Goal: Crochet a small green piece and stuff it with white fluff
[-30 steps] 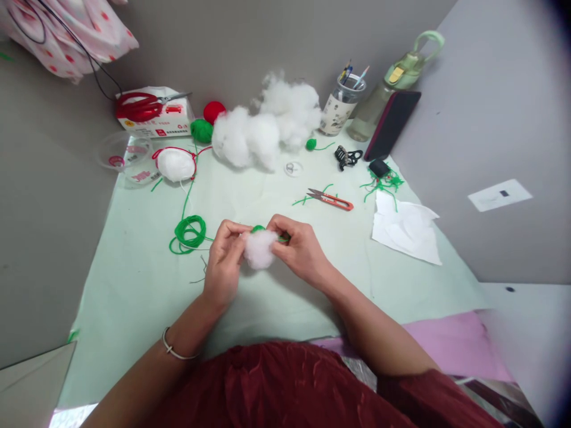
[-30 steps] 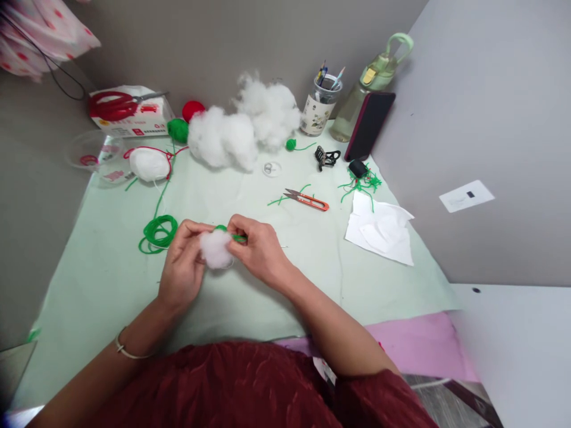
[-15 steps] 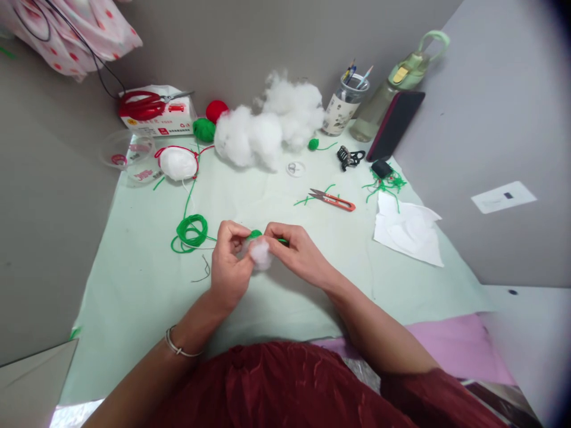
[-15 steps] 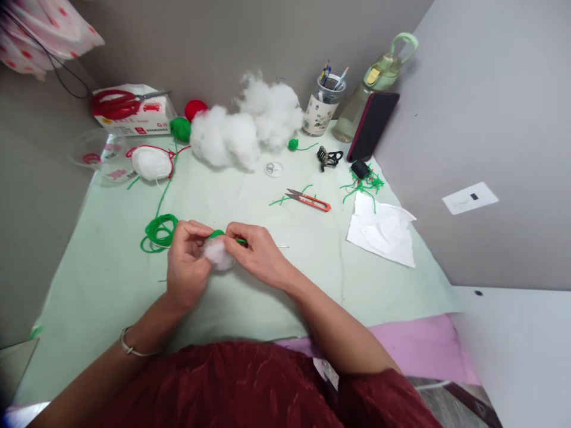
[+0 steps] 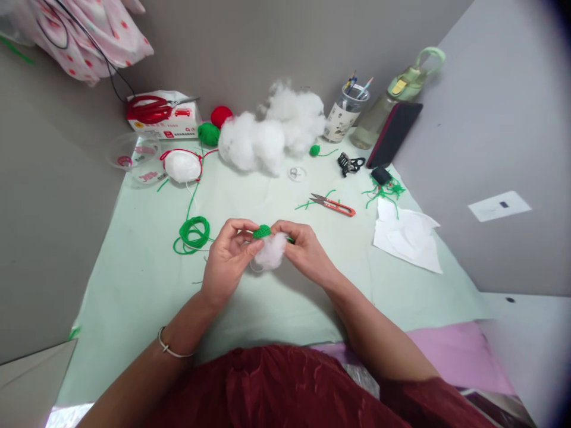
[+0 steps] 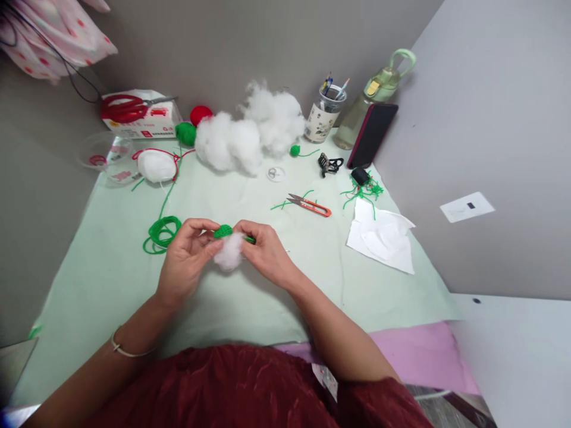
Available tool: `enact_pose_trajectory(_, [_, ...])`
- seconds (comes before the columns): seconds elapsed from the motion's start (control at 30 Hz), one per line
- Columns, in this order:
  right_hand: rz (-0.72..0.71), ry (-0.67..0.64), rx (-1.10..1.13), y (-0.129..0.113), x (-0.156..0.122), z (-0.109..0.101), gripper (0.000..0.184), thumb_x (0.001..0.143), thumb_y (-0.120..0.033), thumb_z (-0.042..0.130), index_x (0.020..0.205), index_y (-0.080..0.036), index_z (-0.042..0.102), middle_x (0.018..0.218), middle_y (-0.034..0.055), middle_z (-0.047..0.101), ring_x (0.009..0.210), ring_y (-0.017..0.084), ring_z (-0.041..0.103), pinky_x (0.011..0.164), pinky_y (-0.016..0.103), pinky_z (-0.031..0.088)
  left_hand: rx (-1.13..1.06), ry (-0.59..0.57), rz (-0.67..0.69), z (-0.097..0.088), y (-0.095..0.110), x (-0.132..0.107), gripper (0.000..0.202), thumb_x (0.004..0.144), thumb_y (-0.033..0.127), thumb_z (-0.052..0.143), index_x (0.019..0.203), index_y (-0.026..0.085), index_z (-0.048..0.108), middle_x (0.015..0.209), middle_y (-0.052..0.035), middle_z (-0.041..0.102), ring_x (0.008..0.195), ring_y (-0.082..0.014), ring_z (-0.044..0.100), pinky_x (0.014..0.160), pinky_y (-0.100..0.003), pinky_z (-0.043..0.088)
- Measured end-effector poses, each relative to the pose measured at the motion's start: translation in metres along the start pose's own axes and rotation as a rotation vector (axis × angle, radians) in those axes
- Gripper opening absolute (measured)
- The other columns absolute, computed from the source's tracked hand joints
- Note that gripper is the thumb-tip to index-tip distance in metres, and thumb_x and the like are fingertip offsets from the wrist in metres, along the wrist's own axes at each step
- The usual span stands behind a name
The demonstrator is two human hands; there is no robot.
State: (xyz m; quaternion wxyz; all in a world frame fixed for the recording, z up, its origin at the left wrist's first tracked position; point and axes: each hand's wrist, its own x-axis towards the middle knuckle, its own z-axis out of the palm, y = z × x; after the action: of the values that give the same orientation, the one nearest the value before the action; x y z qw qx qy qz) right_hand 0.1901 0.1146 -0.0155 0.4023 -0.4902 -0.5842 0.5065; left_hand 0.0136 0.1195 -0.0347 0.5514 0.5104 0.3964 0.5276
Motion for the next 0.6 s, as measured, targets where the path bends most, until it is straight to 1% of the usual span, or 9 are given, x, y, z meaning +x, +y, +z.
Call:
enact_pose_trajectory(0.07, [-0.011, -0.006, -0.03, 0.0, -0.001, 0.002, 0.008, 0.083, -0.02, 0.056, 0.075, -0.02, 0.057, 0.07, -0.0046, 0.051, 0.069, 0.012, 0.045, 0.067, 0.027, 0.035, 0.005, 0.027, -0.007, 0.0, -0.002, 0.001, 0.022, 0.082, 0.026, 0.083, 0.098, 0.023, 0.068, 0.093, -0.0006, 0.071, 0.084, -0.0161, 0.069, 0.075, -0.028, 0.057])
enact_pose_trajectory(0.2, [-0.011, -0.031, -0.114, -0.006, -0.003, 0.009, 0.007, 0.084, -0.019, 0.052, 0.079, -0.021, 0.056, 0.07, -0.005, 0.049, 0.069, 0.013, 0.043, 0.067, 0.027, 0.034, 0.052, 0.106, -0.001, 0.0, -0.006, 0.001, 0.021, 0.081, 0.02, 0.081, 0.096, 0.022, 0.066, 0.092, -0.0003, 0.069, 0.089, -0.0161, 0.069, 0.082, -0.028, 0.056])
enact_pose_trajectory(0.27, [-0.009, -0.058, -0.143, -0.009, -0.004, 0.011, 0.01, 0.088, -0.023, 0.051, 0.081, -0.021, 0.057, 0.07, -0.0048, 0.05, 0.069, 0.013, 0.044, 0.067, 0.027, 0.034, 0.078, 0.146, 0.01, 0.001, -0.009, 0.001, 0.02, 0.081, 0.017, 0.079, 0.094, 0.022, 0.065, 0.089, 0.0004, 0.069, 0.086, -0.0156, 0.068, 0.08, -0.027, 0.056])
enact_pose_trajectory(0.33, [-0.001, -0.062, -0.136, -0.011, -0.004, 0.011, 0.014, 0.09, -0.027, 0.05, 0.079, -0.021, 0.057, 0.071, -0.0045, 0.05, 0.068, 0.013, 0.043, 0.066, 0.028, 0.033, 0.098, 0.173, 0.025, 0.003, -0.01, 0.0, 0.019, 0.08, 0.018, 0.079, 0.092, 0.022, 0.064, 0.087, 0.0008, 0.068, 0.084, -0.0159, 0.068, 0.076, -0.027, 0.055])
enact_pose_trajectory(0.43, [0.036, -0.024, -0.097, -0.01, -0.003, 0.011, 0.015, 0.087, -0.028, 0.052, 0.074, -0.02, 0.055, 0.069, -0.0048, 0.049, 0.068, 0.013, 0.042, 0.065, 0.027, 0.033, 0.112, 0.176, 0.039, 0.004, -0.011, -0.002, 0.019, 0.081, 0.024, 0.081, 0.09, 0.023, 0.065, 0.086, 0.0005, 0.069, 0.083, -0.0175, 0.069, 0.074, -0.028, 0.056])
enact_pose_trajectory(0.5, [0.06, 0.009, -0.082, -0.008, -0.002, 0.012, 0.015, 0.084, -0.028, 0.055, 0.071, -0.021, 0.055, 0.066, -0.0053, 0.048, 0.067, 0.012, 0.042, 0.064, 0.027, 0.032, 0.111, 0.158, 0.036, 0.004, -0.01, -0.004, 0.018, 0.083, 0.028, 0.082, 0.092, 0.023, 0.067, 0.088, -0.0003, 0.071, 0.085, -0.0187, 0.071, 0.077, -0.03, 0.058])
enact_pose_trajectory(0.6, [0.061, 0.103, -0.064, -0.006, 0.0, 0.013, 0.012, 0.078, -0.026, 0.058, 0.068, -0.021, 0.055, 0.063, -0.0058, 0.049, 0.065, 0.012, 0.042, 0.062, 0.026, 0.031, 0.094, 0.121, 0.019, 0.003, -0.008, -0.006, 0.015, 0.09, 0.033, 0.078, 0.099, 0.022, 0.072, 0.096, -0.0033, 0.075, 0.092, -0.0204, 0.072, 0.085, -0.033, 0.058])
